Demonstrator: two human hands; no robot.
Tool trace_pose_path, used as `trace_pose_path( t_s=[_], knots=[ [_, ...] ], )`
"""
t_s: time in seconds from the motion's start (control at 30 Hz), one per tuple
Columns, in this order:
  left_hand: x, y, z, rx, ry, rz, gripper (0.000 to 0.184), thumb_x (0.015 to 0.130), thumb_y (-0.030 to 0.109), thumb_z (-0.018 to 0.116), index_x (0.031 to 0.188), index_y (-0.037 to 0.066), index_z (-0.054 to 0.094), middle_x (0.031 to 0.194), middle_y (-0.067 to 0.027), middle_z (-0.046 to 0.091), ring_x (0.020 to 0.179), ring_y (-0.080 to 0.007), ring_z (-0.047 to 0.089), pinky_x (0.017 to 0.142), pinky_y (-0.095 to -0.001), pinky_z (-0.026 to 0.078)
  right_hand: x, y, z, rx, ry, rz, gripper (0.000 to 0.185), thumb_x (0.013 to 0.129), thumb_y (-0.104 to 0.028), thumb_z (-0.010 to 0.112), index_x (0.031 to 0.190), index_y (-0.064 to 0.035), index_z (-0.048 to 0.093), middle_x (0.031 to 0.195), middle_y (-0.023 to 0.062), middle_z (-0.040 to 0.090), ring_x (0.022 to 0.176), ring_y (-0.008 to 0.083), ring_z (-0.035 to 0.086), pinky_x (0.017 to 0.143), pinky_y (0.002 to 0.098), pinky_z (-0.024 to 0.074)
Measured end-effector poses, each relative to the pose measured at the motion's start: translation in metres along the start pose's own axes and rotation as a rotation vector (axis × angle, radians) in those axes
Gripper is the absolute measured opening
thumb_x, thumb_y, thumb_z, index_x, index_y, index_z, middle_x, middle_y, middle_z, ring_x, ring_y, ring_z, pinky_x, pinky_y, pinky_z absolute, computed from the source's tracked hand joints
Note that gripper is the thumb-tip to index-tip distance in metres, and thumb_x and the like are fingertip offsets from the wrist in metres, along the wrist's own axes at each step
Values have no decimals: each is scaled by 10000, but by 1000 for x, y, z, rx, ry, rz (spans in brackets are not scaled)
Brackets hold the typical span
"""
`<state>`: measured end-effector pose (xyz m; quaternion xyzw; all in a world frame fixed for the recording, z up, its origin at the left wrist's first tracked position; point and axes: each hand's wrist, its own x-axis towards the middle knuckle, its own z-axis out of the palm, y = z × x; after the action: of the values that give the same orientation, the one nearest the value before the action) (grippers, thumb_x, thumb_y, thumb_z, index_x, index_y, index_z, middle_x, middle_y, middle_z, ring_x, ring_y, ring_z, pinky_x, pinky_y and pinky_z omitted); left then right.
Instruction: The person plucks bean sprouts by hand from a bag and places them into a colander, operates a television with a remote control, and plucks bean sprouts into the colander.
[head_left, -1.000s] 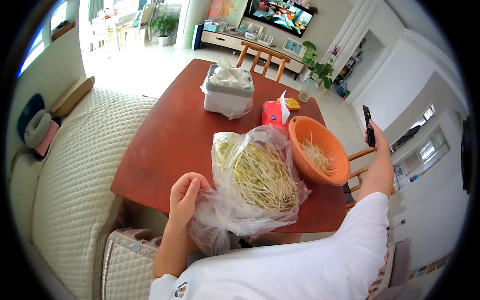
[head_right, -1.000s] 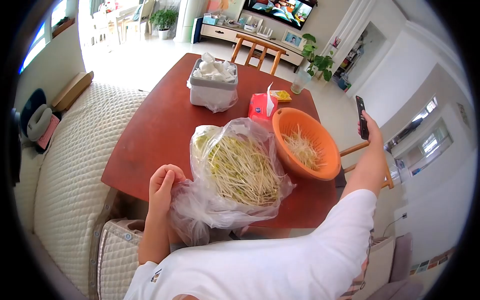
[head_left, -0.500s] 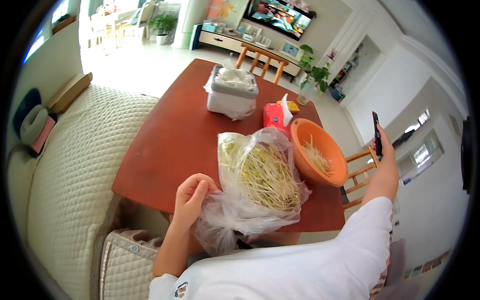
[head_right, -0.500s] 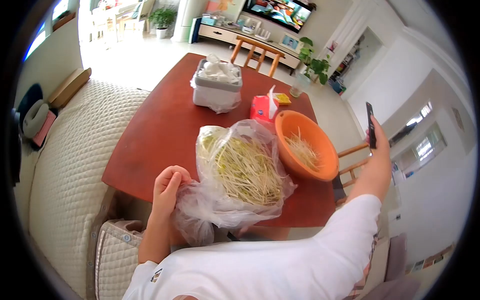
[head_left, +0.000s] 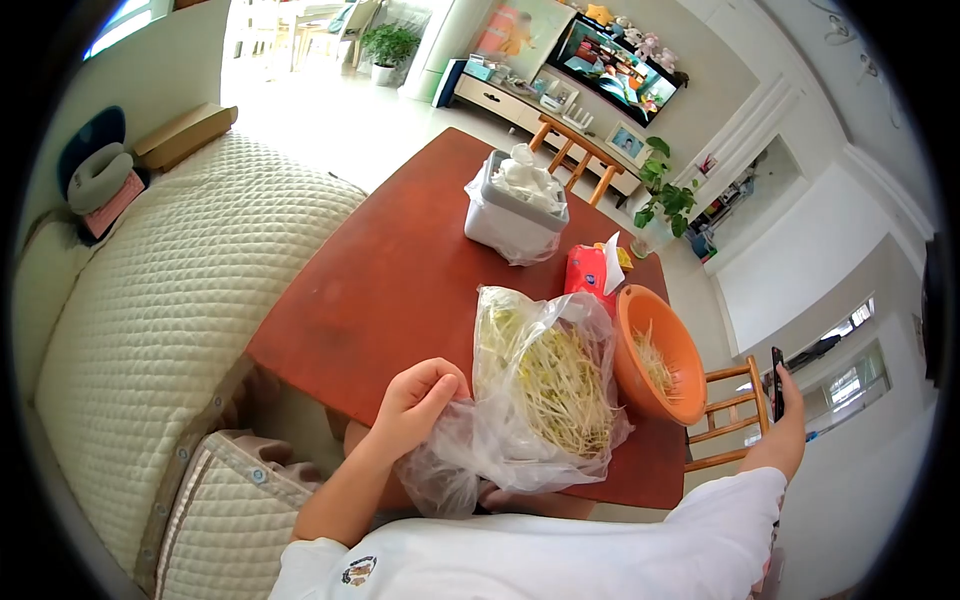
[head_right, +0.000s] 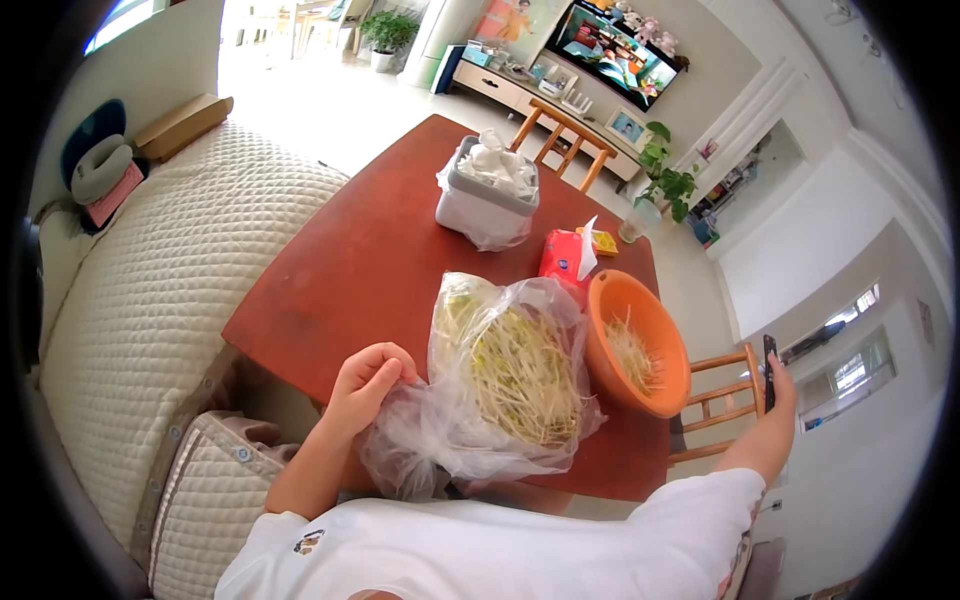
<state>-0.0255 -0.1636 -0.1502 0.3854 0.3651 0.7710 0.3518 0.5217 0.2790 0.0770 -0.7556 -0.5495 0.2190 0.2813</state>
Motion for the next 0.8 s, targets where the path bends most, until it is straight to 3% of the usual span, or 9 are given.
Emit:
trace_pose_path(
  t_s=[0.2, 0.3, 0.4, 0.57, 0.6, 0.8],
  knots=[
    [0, 3, 3, -16, 3, -21, 166, 963, 72, 470, 871, 0, 588, 838, -8, 586, 782, -58, 512, 715, -199, 413, 4, 44, -5, -51, 61, -89, 511, 782, -561, 661, 754, -52, 625, 579, 68, 558, 429, 197, 506, 415, 340, 400],
    [1, 6, 5, -11, -2, -8, 176, 963, 56, 454, 863, -10, 581, 849, -30, 597, 796, -75, 534, 730, -211, 424, 22, 52, -5, 80, -118, -132, 368, 828, -461, 664, 823, -92, 667, 646, 35, 590, 461, 160, 518, 408, 331, 387],
    [1, 8, 6, 13, 4, 0, 182, 965, 63, 450, 858, -9, 577, 852, -37, 599, 795, -81, 535, 726, -217, 423, 4, 32, -3, 240, -244, -141, 239, 898, -330, 611, 898, -94, 582, 652, 51, 582, 502, 167, 557, 441, 322, 449],
    [1, 4, 7, -6, 31, -7, 178, 964, 76, 457, 844, -8, 558, 830, -32, 569, 777, -84, 513, 720, -219, 412, 12, 0, -2, 354, -111, -328, 257, 889, -337, 627, 921, -109, 511, 672, 31, 528, 521, 160, 570, 411, 311, 465],
    [1, 4, 8, -5, 32, -2, 178, 964, 76, 458, 843, -9, 558, 831, -32, 569, 779, -85, 513, 720, -220, 412, 6, -12, -5, 319, -122, -320, 224, 903, -322, 604, 939, -130, 497, 672, 31, 548, 544, 154, 574, 460, 303, 476],
    [1, 6, 8, 12, 36, -1, 180, 962, 75, 462, 838, -10, 559, 832, -33, 568, 779, -88, 510, 721, -223, 406, 1, -44, -1, 372, -91, -287, 173, 898, -289, 565, 879, -127, 507, 649, 21, 524, 498, 153, 530, 440, 310, 457]
  ],
)
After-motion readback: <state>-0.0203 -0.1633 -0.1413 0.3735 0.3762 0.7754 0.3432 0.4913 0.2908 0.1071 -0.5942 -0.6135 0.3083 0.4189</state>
